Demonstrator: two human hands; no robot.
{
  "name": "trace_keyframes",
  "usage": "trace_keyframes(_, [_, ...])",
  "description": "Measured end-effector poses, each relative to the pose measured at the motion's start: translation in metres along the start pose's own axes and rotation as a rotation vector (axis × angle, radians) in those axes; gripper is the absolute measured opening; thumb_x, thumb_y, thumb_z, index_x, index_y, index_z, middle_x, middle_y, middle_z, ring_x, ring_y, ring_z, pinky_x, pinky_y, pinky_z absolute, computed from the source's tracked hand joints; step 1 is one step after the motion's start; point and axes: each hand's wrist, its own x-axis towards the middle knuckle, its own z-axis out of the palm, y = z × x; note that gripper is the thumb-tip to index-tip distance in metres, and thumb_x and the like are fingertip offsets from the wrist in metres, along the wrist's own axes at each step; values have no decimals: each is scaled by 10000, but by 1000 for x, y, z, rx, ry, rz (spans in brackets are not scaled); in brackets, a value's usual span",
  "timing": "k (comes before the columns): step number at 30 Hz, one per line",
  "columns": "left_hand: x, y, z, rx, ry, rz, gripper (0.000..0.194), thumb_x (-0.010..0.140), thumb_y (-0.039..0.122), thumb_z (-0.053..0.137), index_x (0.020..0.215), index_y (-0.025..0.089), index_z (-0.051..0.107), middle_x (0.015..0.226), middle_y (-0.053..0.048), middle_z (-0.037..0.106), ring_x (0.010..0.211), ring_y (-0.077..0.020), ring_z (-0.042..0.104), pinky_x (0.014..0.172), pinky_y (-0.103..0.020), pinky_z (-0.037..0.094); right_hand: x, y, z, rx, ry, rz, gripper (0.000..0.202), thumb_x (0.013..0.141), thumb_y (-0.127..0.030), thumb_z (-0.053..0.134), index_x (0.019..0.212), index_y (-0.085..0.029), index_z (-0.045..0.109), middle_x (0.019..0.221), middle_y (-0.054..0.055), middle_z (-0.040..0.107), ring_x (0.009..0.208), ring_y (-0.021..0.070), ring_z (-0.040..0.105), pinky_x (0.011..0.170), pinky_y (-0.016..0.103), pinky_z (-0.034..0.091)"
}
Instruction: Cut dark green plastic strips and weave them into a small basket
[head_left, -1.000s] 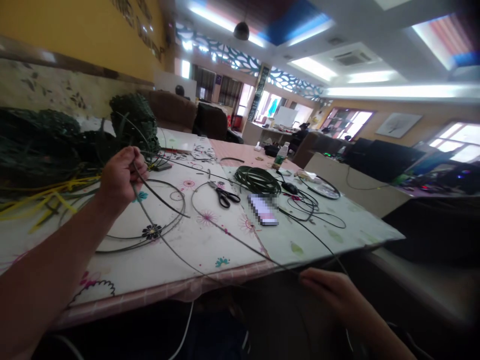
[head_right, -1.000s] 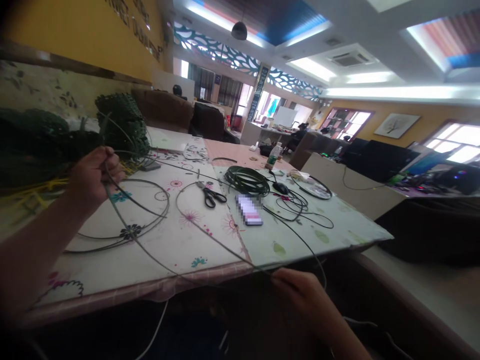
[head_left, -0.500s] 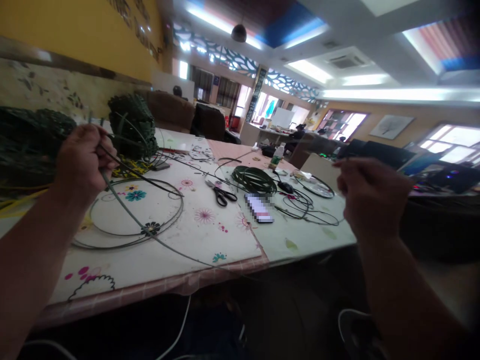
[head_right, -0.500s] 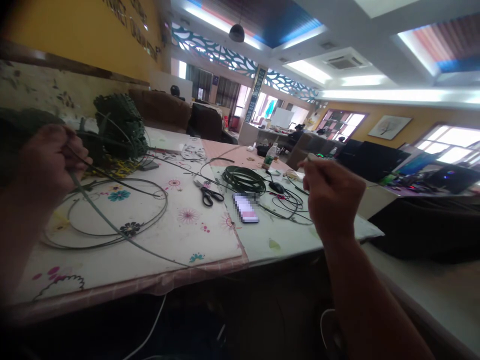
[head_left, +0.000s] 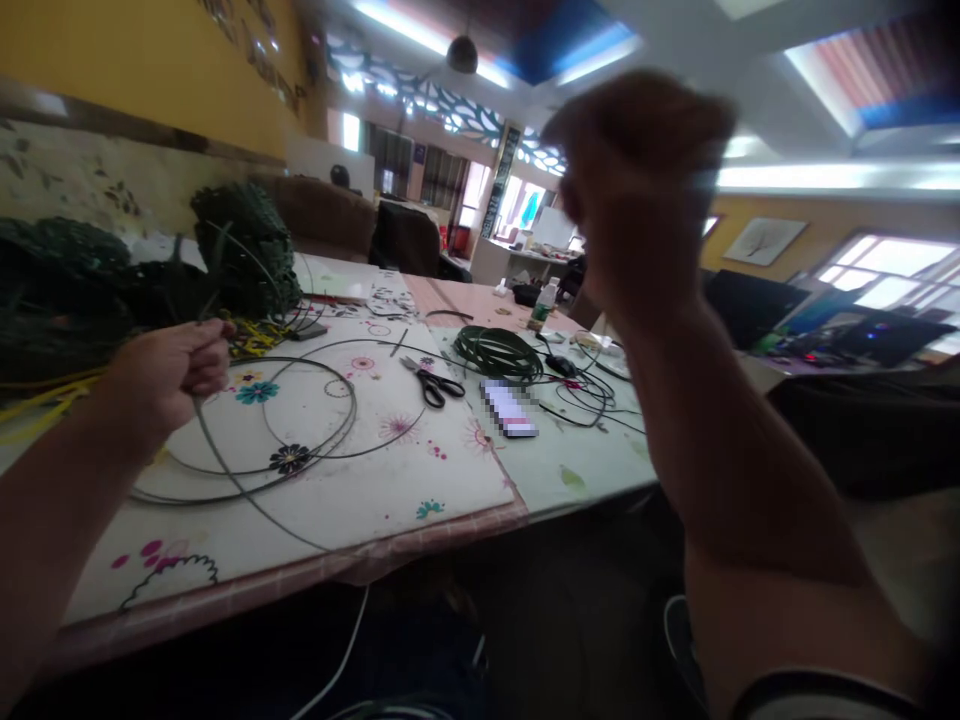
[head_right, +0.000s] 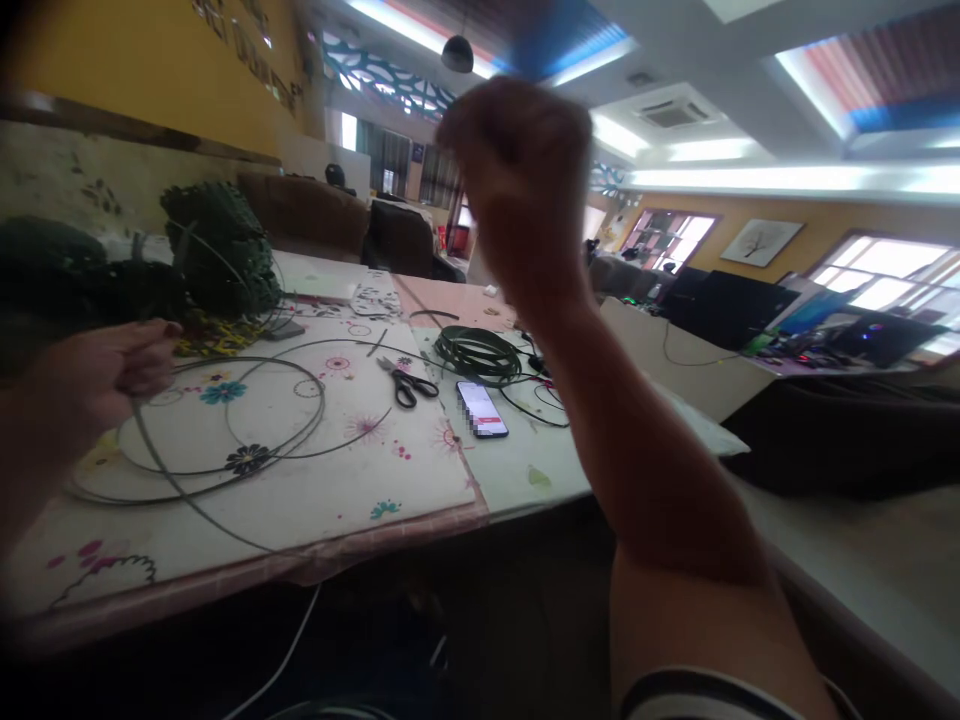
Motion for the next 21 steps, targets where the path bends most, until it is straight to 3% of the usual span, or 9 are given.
trace_keyframes(2, [-13,5,9,-173,-21,-74,330,1020,131,349,783,117,578,429,86,350,287,-27,302,286,-112,273,-41,-15,45,75,-108,-26,225,977,-390,605,980,-181,691,643,-7,625,683,118,566,619,223,397])
trace_keyframes(5, [-23,4,17,-308,48,-135,406,1047,177,271,911,84,642,652,-49,661,493,-91,627,442,-172,528,-89,-34,100,166,-282,-74,198,974,-348,597,925,-180,689,677,2,649,674,112,583,625,212,403])
trace_keyframes(7, [-23,1,17,-369,76,-149,405,1045,185,275,927,95,652,742,-70,718,607,-137,699,532,-256,611,-108,-41,125,211,-385,-102,193,974,-303,574,879,-173,682,703,9,665,654,107,586,618,205,402])
trace_keyframes(9, [-20,-3,15,-441,123,-128,380,1042,195,305,885,109,640,704,-40,705,600,-134,692,555,-281,628,-122,-43,144,232,-453,-97,210,970,-274,556,831,-164,669,718,18,671,653,111,591,614,200,404])
trace_keyframes(14, [-18,-1,11,-504,333,-98,366,1042,174,301,799,128,571,614,1,591,510,-77,587,494,-171,554,-160,-29,181,233,-643,-140,191,908,-239,623,733,-163,616,765,15,663,683,114,574,622,193,395])
trace_keyframes(18, [-17,-1,4,-470,280,-170,305,1035,165,330,862,122,577,694,-39,583,555,-66,565,399,-79,406,-189,-10,199,128,-824,-124,152,840,-160,627,694,-167,585,700,-8,606,587,93,471,563,208,337])
trace_keyframes(21, [-12,-6,-6,-485,193,-211,295,1033,140,320,886,109,574,742,-69,603,512,-43,526,345,-59,300,-205,5,205,27,-935,-25,99,803,-133,625,712,-171,634,751,17,644,600,103,496,556,214,341])
